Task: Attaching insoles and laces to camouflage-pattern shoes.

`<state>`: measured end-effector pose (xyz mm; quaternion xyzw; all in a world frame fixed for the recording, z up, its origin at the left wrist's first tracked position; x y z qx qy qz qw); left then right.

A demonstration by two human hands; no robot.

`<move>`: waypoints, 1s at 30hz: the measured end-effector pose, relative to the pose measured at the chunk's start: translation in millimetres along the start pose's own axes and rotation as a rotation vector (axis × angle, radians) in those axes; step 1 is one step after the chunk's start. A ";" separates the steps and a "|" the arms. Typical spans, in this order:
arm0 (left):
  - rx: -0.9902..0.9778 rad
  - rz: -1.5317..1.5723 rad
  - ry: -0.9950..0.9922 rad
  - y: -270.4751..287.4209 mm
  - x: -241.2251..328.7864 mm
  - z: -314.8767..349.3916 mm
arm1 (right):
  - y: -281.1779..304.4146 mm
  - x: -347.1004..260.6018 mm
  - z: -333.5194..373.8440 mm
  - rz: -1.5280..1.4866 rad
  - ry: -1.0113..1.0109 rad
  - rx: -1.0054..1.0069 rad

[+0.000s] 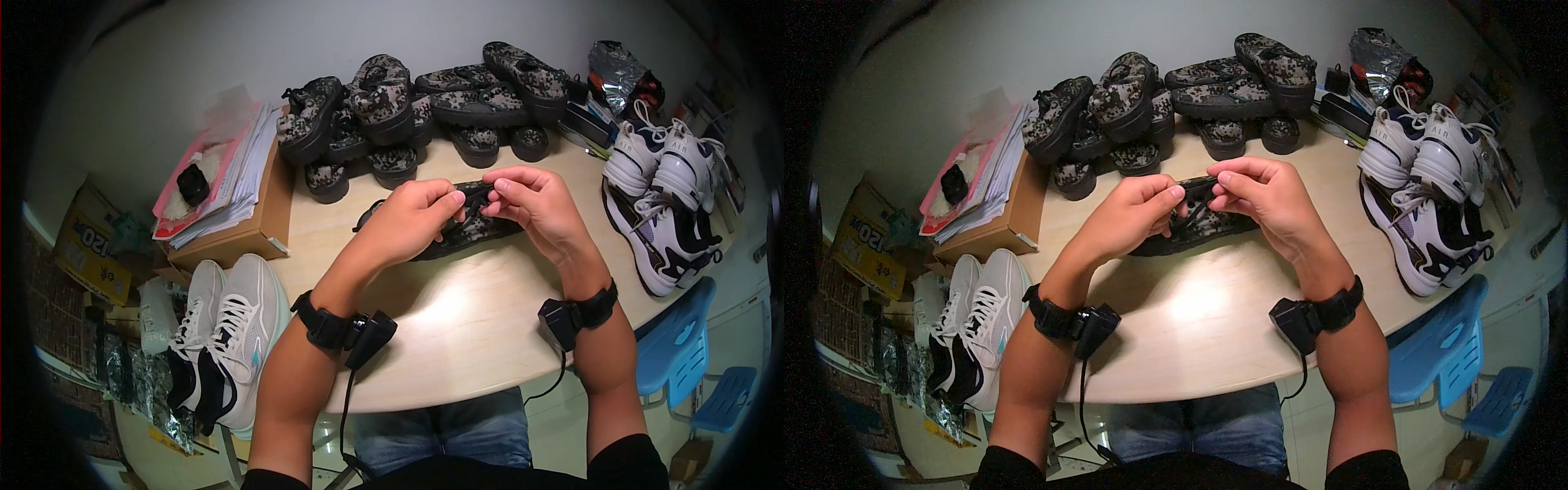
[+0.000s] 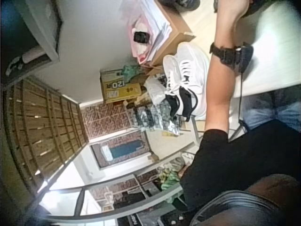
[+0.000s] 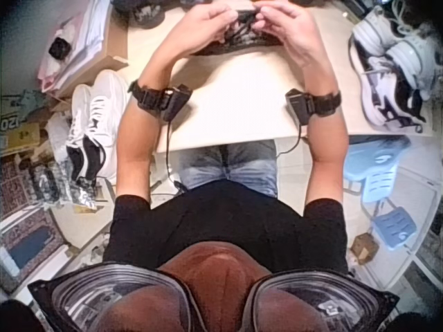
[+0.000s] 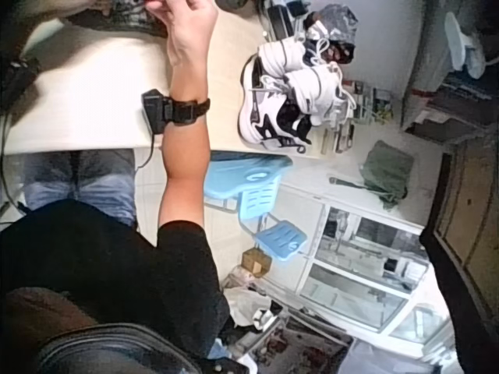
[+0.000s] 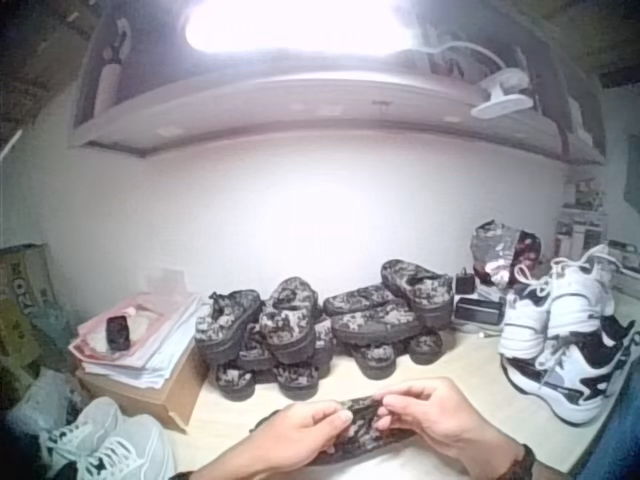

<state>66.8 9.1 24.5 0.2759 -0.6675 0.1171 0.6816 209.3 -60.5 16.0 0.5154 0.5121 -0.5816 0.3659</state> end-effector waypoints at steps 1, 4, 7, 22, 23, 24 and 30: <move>-0.007 0.007 -0.009 -0.6 0.1 0.0 | 0.6 0.8 -0.6 -0.003 0.005 0.009; 0.011 -0.011 -0.048 -0.9 -1.2 -1.2 | 0.2 0.3 -1.4 -0.004 0.010 0.021; -0.021 -0.047 0.030 -2.3 1.8 0.9 | 1.6 0.8 -0.3 0.002 0.021 0.014; -0.072 -0.033 -0.003 -12.9 -1.6 1.0 | -18.7 1.7 2.7 0.184 0.094 -0.115; -0.073 -0.032 -0.002 -13.2 -1.6 0.9 | -18.4 1.9 3.1 0.190 0.101 -0.115; -0.070 -0.054 -0.004 -13.2 -0.8 0.7 | -18.8 2.1 3.2 0.190 0.099 -0.115; -0.068 -0.084 -0.004 -12.7 0.1 1.2 | -19.1 0.9 2.6 0.199 0.118 -0.097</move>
Point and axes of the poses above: each hand's wrist, its own z-axis away from the middle knuckle, its own y-axis out of the back of the hand, x = y × z, the point moved 7 cm from there along -z, towards the middle knuckle, and after that the axes turned 3 degrees about z, right-handed, at the moved point
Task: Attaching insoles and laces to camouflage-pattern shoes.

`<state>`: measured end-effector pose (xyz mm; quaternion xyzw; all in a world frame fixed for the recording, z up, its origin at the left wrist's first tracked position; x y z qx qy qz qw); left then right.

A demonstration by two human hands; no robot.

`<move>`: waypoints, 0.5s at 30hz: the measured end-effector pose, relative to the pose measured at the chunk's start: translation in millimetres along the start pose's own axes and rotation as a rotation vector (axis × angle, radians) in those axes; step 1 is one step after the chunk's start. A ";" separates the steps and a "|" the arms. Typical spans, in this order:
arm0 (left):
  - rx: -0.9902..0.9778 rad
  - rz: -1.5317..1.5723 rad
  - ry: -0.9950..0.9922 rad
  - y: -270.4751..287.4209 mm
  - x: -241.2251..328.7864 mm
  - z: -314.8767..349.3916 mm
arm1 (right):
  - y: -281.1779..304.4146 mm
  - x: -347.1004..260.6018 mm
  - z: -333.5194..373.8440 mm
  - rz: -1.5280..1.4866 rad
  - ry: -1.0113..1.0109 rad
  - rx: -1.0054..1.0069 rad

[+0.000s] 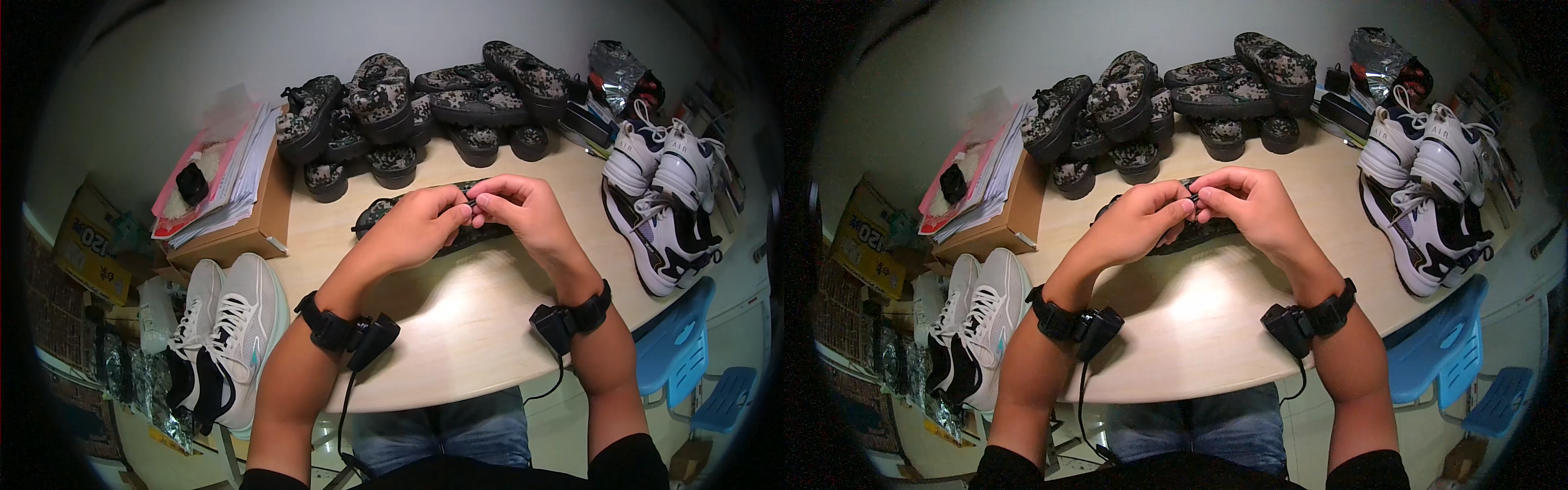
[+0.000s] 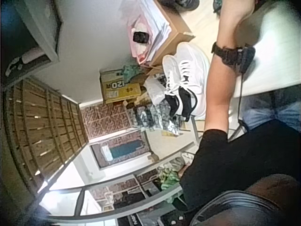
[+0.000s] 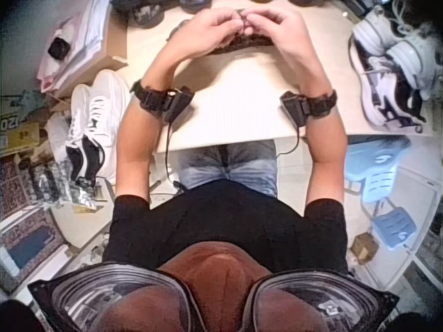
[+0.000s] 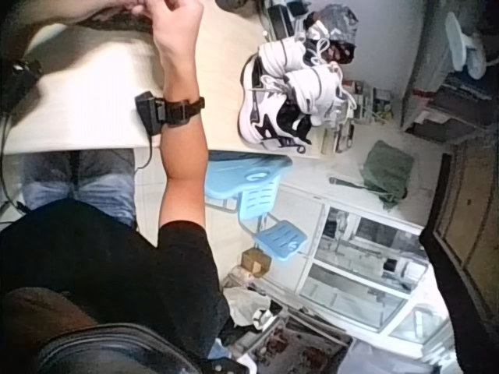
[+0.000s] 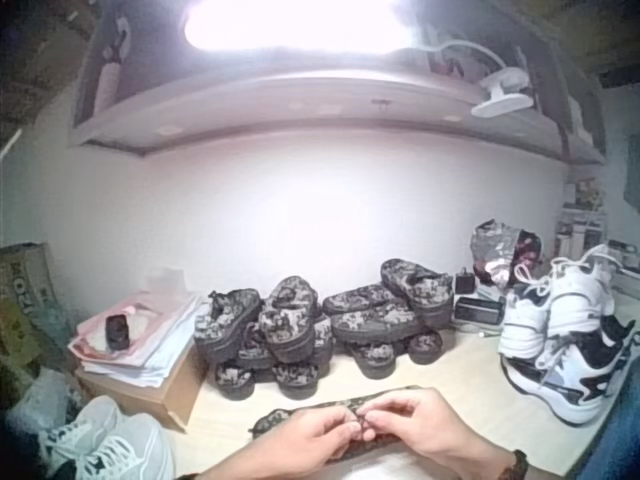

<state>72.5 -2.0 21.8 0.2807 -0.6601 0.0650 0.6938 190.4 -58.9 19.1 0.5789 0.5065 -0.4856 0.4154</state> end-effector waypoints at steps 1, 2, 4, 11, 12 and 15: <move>-0.001 -0.012 -0.019 -0.1 1.6 0.0 | 0.4 0.4 0.0 -0.002 -0.005 -0.002; 0.000 -0.013 -0.019 0.2 1.8 0.1 | 0.3 1.0 -0.2 -0.006 -0.011 -0.005; 0.010 -0.009 -0.065 1.3 5.2 0.2 | -1.5 0.0 0.4 -0.032 -0.017 -0.004; 0.017 0.217 -0.163 -8.0 7.9 -1.5 | -19.7 2.4 4.1 -0.029 -0.060 -0.191; 0.029 0.224 -0.173 -9.4 8.6 -2.0 | -21.3 6.1 4.4 -0.012 -0.067 -0.254; 0.032 0.217 -0.191 -8.1 9.9 -1.4 | -25.2 1.0 6.0 -0.010 -0.045 -0.244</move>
Point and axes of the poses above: each hand's wrist, its own z-axis away from the middle knuckle, its own y-axis out of the back of the hand, x = y × z, the point moved 7 cm from there along -z, towards the middle knuckle, and after that the axes turned 3 degrees about z, right-handed, at the moved point
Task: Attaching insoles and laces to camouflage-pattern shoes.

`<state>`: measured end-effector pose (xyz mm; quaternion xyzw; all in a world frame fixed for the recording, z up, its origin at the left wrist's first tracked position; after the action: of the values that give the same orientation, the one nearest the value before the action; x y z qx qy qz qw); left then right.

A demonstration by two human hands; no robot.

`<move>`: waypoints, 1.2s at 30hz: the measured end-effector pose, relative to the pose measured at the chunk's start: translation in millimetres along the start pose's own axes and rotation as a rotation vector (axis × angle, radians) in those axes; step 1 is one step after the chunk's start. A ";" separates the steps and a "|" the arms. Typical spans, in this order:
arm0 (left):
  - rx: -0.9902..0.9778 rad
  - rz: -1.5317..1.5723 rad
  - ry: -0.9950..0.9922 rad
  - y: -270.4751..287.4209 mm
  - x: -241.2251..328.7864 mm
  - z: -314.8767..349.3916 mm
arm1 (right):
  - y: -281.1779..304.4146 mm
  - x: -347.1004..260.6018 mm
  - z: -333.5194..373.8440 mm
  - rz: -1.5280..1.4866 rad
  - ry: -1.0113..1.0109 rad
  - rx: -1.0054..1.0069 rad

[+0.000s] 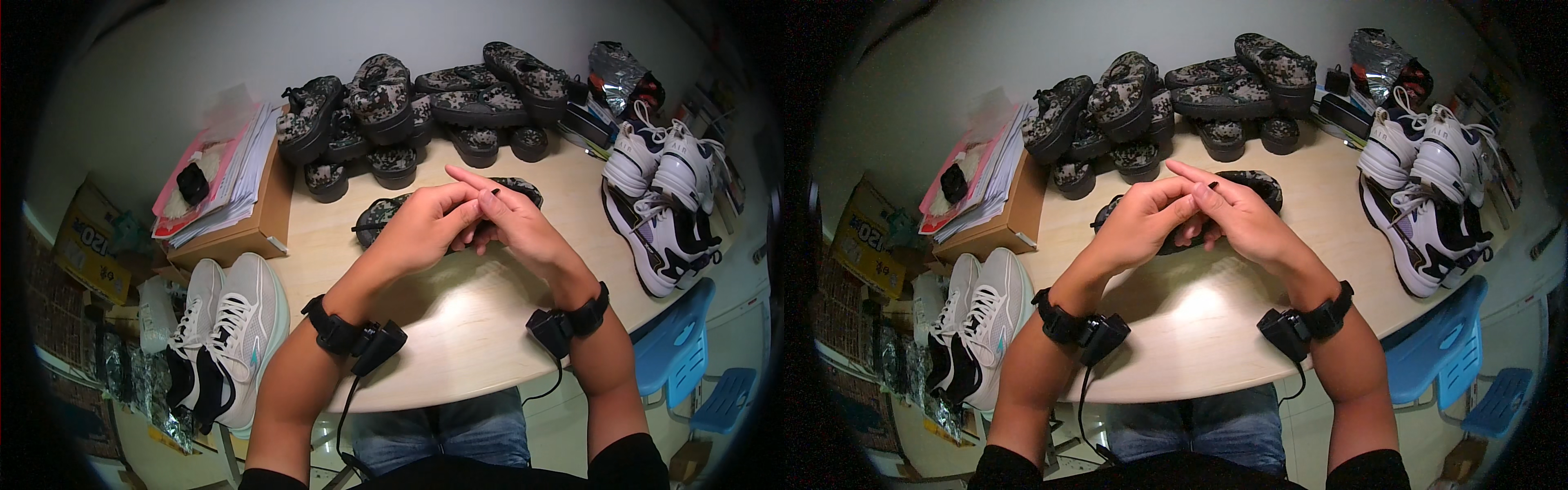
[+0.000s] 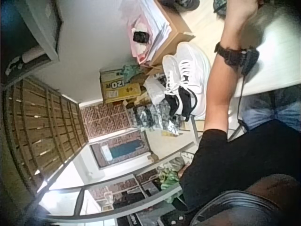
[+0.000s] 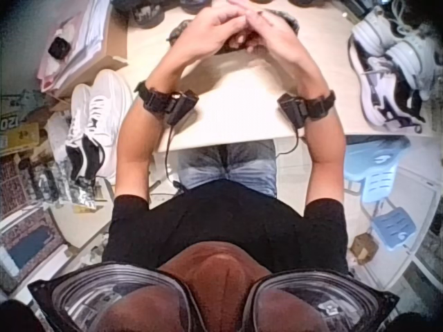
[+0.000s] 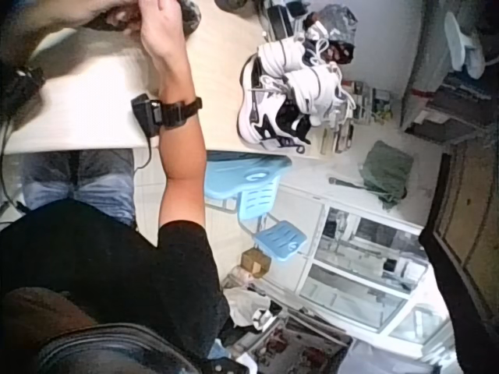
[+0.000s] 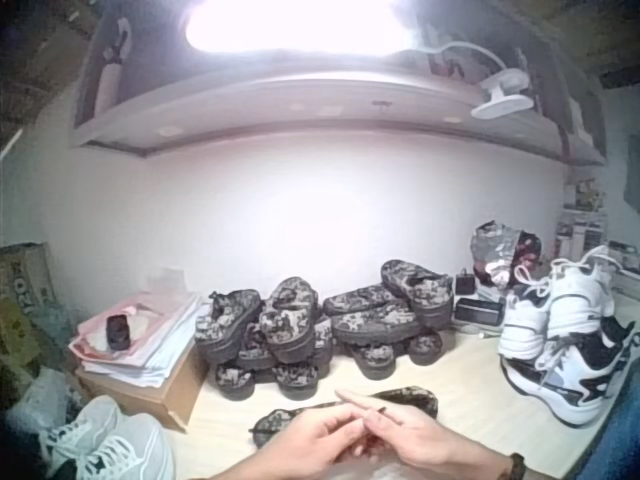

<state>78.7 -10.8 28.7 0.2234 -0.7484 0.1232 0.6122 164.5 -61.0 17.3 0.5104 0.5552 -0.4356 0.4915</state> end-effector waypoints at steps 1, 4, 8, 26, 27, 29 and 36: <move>0.006 -0.023 0.032 0.8 0.0 1.0 | -1.7 -2.5 0.4 -0.001 0.000 -0.001; -0.006 -0.040 0.107 1.4 -3.3 1.6 | -3.1 -5.5 0.8 0.045 0.019 0.001; -0.017 0.069 0.098 -3.2 -3.1 2.7 | 0.5 -2.2 0.3 0.027 0.006 0.029; -0.018 0.001 0.082 -2.2 -8.1 0.7 | 1.9 1.2 0.9 0.015 -0.005 0.017; -0.015 0.000 0.083 -1.1 -6.5 1.6 | 0.8 0.1 0.4 0.002 0.004 0.011; -0.012 -0.062 0.154 2.4 -3.6 3.9 | 8.5 -4.5 0.5 -0.051 0.038 0.060; 0.202 0.064 0.102 61.1 31.7 11.8 | 98.9 -17.5 14.8 -0.567 0.246 0.452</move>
<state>34.1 31.0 62.4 0.2533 -0.7068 0.2284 0.6197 264.4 -68.2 34.3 0.4804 0.6193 -0.6011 0.1560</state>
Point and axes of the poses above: each hand's wrist, its own z-axis away from the middle knuckle, its own y-axis out of the back of the hand, x = y × z, the point moved 7 cm from there along -z, towards the middle knuckle, and after that the axes turned 3 degrees about z, right-handed, at the moved point
